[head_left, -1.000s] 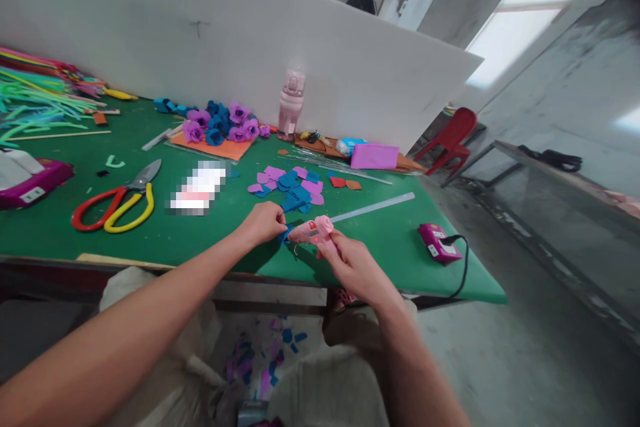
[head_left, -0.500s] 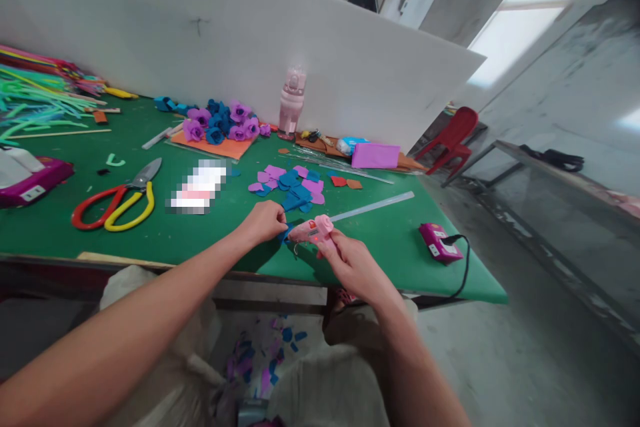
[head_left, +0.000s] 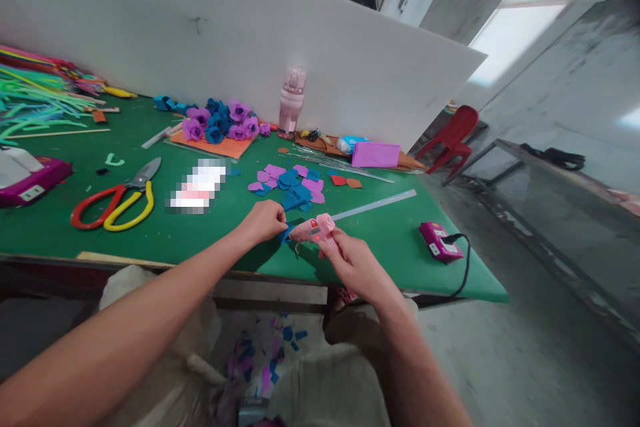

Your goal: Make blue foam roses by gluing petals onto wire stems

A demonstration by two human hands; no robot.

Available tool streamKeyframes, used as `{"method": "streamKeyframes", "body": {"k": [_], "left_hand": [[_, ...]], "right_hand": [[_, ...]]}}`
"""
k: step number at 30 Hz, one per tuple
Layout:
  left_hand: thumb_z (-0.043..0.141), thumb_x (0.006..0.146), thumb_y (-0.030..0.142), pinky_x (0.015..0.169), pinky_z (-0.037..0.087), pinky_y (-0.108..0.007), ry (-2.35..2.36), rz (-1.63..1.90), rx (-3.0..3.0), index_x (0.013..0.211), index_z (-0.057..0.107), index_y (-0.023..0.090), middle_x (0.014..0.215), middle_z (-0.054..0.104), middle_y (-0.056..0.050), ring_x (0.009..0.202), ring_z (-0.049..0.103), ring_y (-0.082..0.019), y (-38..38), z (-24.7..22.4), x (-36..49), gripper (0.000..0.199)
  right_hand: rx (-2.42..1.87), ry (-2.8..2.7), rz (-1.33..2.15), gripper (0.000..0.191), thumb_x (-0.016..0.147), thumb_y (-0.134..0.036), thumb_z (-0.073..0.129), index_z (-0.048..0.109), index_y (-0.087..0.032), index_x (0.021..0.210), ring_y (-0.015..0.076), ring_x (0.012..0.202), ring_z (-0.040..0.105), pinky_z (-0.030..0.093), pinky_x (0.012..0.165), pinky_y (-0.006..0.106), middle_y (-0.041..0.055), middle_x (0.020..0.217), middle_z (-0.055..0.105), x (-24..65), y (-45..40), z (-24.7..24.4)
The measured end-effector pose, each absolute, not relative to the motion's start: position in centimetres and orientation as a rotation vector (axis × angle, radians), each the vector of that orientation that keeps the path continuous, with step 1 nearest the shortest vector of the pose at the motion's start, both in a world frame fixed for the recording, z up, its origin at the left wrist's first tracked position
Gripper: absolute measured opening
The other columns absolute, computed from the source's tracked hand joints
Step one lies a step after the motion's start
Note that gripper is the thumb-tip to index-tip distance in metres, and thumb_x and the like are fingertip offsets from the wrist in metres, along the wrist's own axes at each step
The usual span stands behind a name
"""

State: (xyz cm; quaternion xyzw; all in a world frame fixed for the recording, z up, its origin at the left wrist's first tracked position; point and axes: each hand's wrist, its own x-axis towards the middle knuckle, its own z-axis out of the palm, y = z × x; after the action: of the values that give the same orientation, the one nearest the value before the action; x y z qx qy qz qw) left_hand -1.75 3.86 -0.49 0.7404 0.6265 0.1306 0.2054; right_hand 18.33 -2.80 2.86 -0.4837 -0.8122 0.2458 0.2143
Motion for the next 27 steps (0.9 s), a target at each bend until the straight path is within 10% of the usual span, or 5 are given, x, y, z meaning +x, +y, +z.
{"method": "streamKeyframes", "body": {"k": [27], "left_hand": [[0.059,0.065,0.019,0.057,0.039,-0.022,1.734,0.400,2.061,0.065,0.070,0.016,0.066,0.069,-0.004,0.065,0.060,-0.016,3.89,-0.68,-1.80,0.011]], "right_hand": [[-1.351,-2.276,0.652,0.029,0.091,-0.035,0.034,0.056,-0.017,0.082,0.0159,0.067,0.056,0.036,0.060,0.025,0.0065,0.079,0.063,18.32,-2.76,2.73]]}}
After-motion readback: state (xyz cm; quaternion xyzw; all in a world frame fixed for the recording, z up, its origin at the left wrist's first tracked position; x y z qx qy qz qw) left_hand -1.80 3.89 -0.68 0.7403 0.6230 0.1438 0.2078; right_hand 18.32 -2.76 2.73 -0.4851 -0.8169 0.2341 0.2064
